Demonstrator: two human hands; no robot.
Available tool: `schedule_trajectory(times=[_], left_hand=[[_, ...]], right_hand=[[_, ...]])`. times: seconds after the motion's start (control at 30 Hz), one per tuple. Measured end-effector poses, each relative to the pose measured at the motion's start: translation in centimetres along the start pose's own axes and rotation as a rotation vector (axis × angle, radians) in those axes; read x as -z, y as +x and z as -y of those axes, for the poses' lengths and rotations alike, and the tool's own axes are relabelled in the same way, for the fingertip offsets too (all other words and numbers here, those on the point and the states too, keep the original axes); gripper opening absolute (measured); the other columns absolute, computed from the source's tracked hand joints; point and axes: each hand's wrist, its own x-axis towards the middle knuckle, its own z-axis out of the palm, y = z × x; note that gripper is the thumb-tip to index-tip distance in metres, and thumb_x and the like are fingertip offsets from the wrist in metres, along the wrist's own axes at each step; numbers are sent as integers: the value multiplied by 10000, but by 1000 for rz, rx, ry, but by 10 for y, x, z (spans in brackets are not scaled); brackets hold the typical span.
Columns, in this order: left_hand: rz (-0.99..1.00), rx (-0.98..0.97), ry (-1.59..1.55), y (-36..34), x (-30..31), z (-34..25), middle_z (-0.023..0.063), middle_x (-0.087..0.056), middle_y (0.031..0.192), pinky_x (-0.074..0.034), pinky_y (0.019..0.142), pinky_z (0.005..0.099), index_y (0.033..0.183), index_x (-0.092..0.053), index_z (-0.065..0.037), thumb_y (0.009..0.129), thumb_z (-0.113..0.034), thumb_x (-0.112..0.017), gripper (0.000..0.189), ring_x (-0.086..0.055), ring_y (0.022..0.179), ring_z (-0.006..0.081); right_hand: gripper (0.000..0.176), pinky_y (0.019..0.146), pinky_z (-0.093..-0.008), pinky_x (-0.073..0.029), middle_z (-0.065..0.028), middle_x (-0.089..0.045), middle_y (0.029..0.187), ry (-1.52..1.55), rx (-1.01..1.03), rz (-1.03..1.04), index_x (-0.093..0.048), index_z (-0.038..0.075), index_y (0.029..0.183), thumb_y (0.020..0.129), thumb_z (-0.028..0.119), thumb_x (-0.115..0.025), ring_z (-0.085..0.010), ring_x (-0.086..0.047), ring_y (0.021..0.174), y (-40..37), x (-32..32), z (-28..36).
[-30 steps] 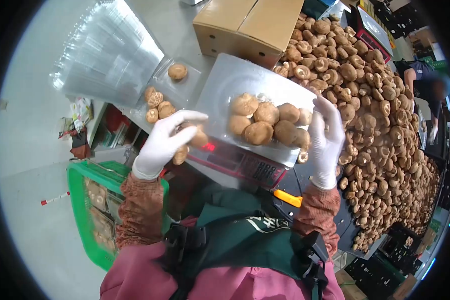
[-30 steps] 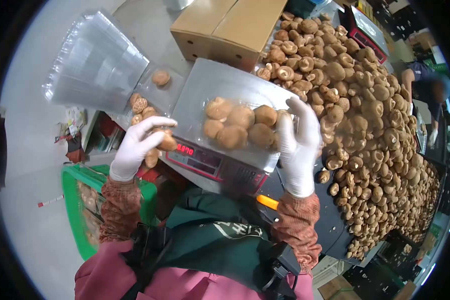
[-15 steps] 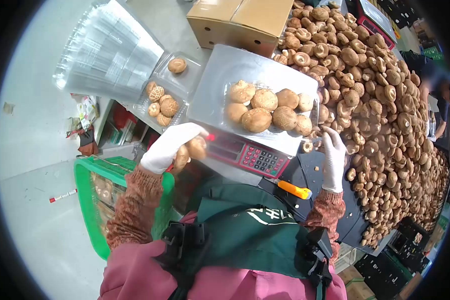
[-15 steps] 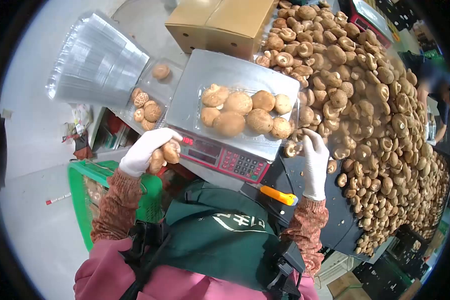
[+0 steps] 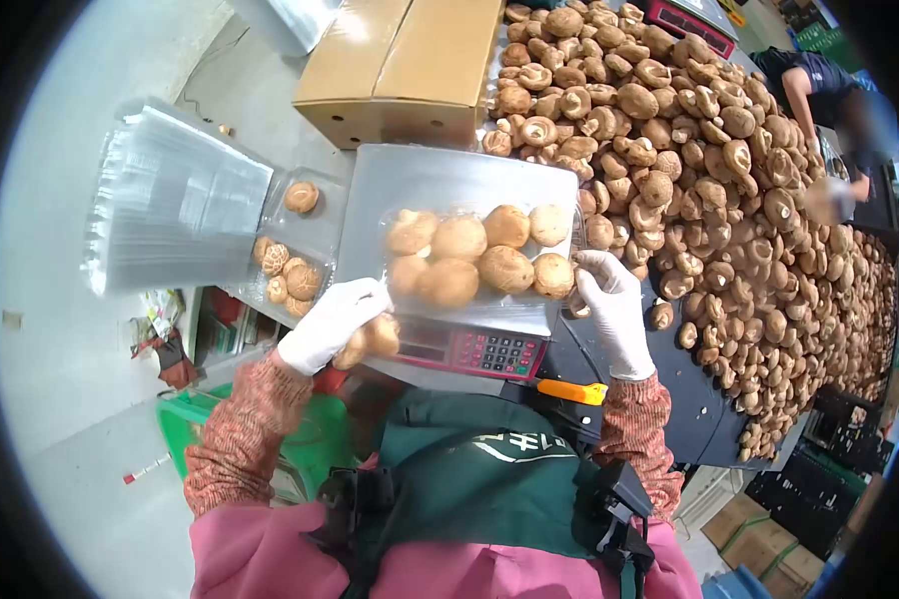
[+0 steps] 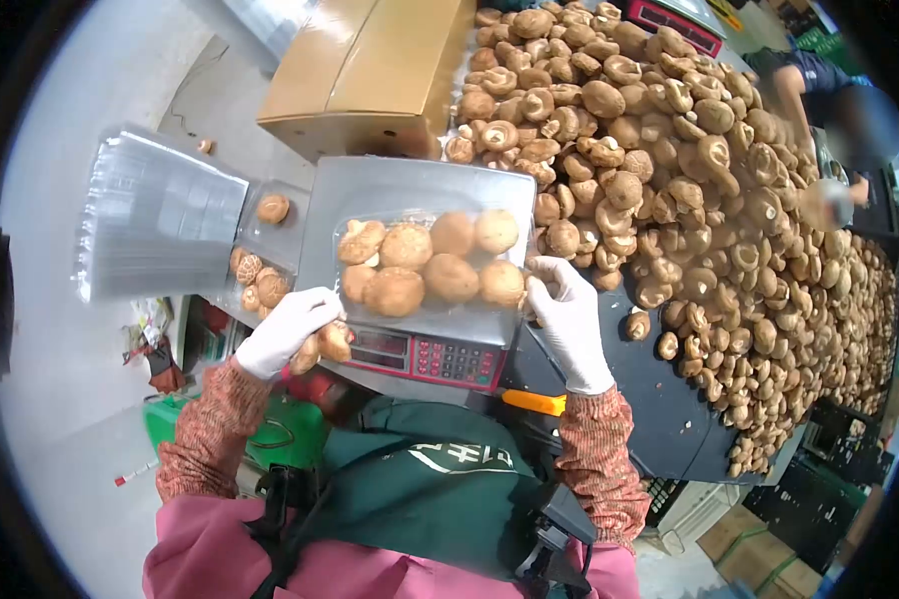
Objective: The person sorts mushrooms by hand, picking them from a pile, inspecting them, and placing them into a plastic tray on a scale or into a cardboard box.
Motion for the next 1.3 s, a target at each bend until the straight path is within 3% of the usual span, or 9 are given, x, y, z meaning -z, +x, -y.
schedule_trajectory(times=[0.47, 0.6, 0.73, 0.8, 0.9, 1.0, 1.13, 1.27, 1.3], left_hand=[[-323, -143, -239, 69, 122, -76, 57, -665, 879, -530, 749, 278, 980, -624, -12, 1022, -199, -549, 206, -645, 799, 138], [-444, -232, -330, 104, 144, -91, 59, -643, 951, -530, 624, 273, 1121, -641, -29, 1008, -252, -566, 261, -624, 742, 139], [-379, -215, -468, 76, 114, -111, 66, -646, 993, -515, 571, 260, 1194, -631, -33, 1005, -263, -564, 306, -623, 718, 136], [-285, -340, -346, 62, 76, -105, 68, -652, 1032, -540, 668, 284, 1210, -625, -28, 1002, -220, -560, 290, -637, 832, 134], [-422, -519, -110, 69, -9, -93, 98, -664, 1076, -535, 824, 332, 1236, -609, -11, 993, -148, -567, 283, -640, 955, 178], [-708, -683, 350, 64, -66, -89, 189, -653, 1118, -517, 849, 413, 1286, -582, -26, 969, -144, -582, 338, -649, 980, 322], [-654, -747, 156, 57, -107, -84, 177, -622, 1250, -431, 1028, 454, 1362, -539, -11, 959, -108, -569, 415, -578, 1171, 349], [-617, -894, 387, 33, -92, -94, 209, -550, 1368, -360, 1136, 448, 1382, -515, 3, 880, -81, -673, 533, -482, 1341, 390], [-721, -892, 674, 7, -62, -112, 206, -538, 1382, -357, 1144, 451, 1366, -529, 7, 854, -43, -680, 536, -467, 1363, 390]], right_hand=[[301, 513, -214, -442, -27, -644, 834, 42, 119, 46, -640, -51, 1168, 941, 148, -636, -67, -564, 574, 128, -64, 101], [339, 650, -311, -581, -73, -637, 927, 360, 137, 39, -574, -39, 1238, 968, 165, -601, -167, -665, 737, 186, -87, 101], [347, 795, -379, -586, -116, -596, 1078, 271, 207, 78, -533, -4, 1272, 1024, 238, -518, -211, -656, 960, 160, -91, 116], [420, 740, -336, -560, -107, -607, 1136, 326, 162, 217, -540, 14, 1306, 1024, 325, -527, -195, -644, 966, 108, -106, 106], [525, 821, -339, -546, -100, -567, 1283, 518, -232, 274, -458, 50, 1432, 1053, 412, -482, -181, -591, 1106, 20, -134, 115], [489, 1015, -324, -451, -61, -555, 1267, 733, 94, 180, -448, 78, 1418, 1066, 417, -447, -180, -564, 1137, -12, -156, 82], [402, 965, -315, -488, -48, -583, 1184, 847, 25, 149, -522, 73, 1293, 1059, 396, -473, -164, -577, 1099, -18, -139, 55], [398, 800, -321, -548, -84, -648, 1141, 1055, -221, 274, -553, 99, 1283, 1014, 392, -577, -177, -659, 977, -8, -101, -16], [404, 764, -326, -550, -102, -650, 1150, 1025, -190, 266, -549, 92, 1286, 1012, 387, -584, -190, -664, 969, -17, -95, -5]])
